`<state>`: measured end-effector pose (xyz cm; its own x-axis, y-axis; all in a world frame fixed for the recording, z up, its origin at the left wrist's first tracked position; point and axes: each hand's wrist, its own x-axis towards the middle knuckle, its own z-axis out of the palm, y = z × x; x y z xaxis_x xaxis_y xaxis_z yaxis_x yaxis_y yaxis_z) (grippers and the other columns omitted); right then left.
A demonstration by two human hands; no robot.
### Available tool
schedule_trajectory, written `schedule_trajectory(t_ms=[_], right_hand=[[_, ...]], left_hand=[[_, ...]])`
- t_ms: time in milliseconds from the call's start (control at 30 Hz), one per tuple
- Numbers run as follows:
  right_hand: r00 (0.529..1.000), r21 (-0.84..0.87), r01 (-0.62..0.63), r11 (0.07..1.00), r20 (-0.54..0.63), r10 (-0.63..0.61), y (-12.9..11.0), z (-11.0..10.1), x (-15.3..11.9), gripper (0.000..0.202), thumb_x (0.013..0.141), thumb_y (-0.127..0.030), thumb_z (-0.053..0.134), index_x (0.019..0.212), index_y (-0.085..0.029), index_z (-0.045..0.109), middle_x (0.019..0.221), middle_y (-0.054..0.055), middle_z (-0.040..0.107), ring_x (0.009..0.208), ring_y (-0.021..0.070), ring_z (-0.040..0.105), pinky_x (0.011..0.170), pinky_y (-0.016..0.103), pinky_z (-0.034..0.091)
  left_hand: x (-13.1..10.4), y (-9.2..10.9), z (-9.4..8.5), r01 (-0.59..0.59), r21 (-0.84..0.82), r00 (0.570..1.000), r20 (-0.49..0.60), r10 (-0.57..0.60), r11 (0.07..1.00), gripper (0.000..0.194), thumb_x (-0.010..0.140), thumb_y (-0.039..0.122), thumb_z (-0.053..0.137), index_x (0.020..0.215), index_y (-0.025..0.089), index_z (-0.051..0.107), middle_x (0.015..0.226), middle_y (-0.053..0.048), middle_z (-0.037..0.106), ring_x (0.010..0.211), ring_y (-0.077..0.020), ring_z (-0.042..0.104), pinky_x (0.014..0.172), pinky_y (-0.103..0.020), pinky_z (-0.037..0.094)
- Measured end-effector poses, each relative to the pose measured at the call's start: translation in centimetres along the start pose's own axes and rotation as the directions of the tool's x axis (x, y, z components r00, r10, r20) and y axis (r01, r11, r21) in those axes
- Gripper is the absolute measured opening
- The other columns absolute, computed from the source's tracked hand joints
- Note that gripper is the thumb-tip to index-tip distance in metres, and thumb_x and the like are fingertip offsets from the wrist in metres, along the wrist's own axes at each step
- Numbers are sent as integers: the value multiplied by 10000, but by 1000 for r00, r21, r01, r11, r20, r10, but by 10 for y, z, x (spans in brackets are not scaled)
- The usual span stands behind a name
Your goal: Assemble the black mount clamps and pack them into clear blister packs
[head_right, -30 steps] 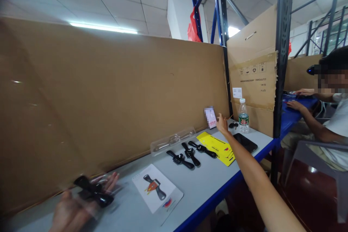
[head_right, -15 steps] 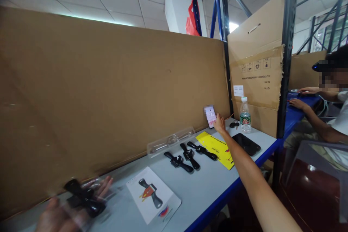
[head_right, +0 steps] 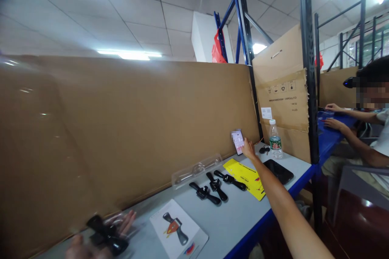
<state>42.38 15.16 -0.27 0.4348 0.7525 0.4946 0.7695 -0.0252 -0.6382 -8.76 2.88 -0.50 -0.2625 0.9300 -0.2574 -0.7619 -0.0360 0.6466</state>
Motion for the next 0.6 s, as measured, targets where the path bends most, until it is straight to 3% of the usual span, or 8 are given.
schedule_trajectory(t_ms=[133,233,333,400,467,500,600], right_hand=[[998,16,-40,999,-46,41,-3,-14,-2,657,790,-22,528,1432,-135,442,1252,137,686,1190,260,612,1006,369,463],[997,21,-41,999,-65,42,-13,-26,-15,667,793,-2,487,1434,-175,426,1228,86,704,1163,215,622,990,326,463],[998,37,31,999,-55,-29,-39,-33,-41,623,806,7,473,1380,-232,484,1192,37,718,1116,180,638,938,278,475],[986,72,164,984,15,-165,-67,-34,-68,518,837,-4,459,1286,-237,570,1073,35,745,1017,170,668,870,258,485],[941,72,283,956,172,-291,-101,-34,-104,369,861,-71,506,1167,-227,642,978,38,755,919,176,688,778,245,490],[895,54,353,934,271,-354,-118,-34,-123,314,855,-104,535,1114,-219,670,941,44,758,876,184,694,736,245,487],[707,48,574,818,474,-524,-167,-44,-185,242,813,-175,591,1021,-194,713,866,81,764,777,227,706,635,269,473]], left_hand=[[-6,2,5,-19,55,999,-27,21,998,640,974,592,237,976,133,682,965,-177,714,896,-301,694,851,-537,587],[-12,2,9,-18,53,1000,-14,18,998,636,968,602,252,1027,138,682,976,-162,712,925,-306,680,894,-558,566],[-14,2,12,-20,42,1000,-23,21,999,653,973,599,237,1033,117,674,988,-178,706,939,-303,674,877,-540,574],[-14,2,13,-16,38,999,-38,18,999,641,978,579,232,993,112,671,996,-192,703,940,-302,674,847,-526,584],[-15,2,14,-8,36,999,-39,10,999,583,974,553,272,961,126,669,997,-180,705,936,-301,674,842,-535,582],[-16,2,14,-7,36,999,-37,9,999,553,969,545,299,957,135,670,995,-169,706,934,-300,673,846,-542,579],[-18,3,13,-2,32,999,-44,4,999,569,958,577,308,978,147,679,992,-152,709,919,-301,671,855,-558,567]])
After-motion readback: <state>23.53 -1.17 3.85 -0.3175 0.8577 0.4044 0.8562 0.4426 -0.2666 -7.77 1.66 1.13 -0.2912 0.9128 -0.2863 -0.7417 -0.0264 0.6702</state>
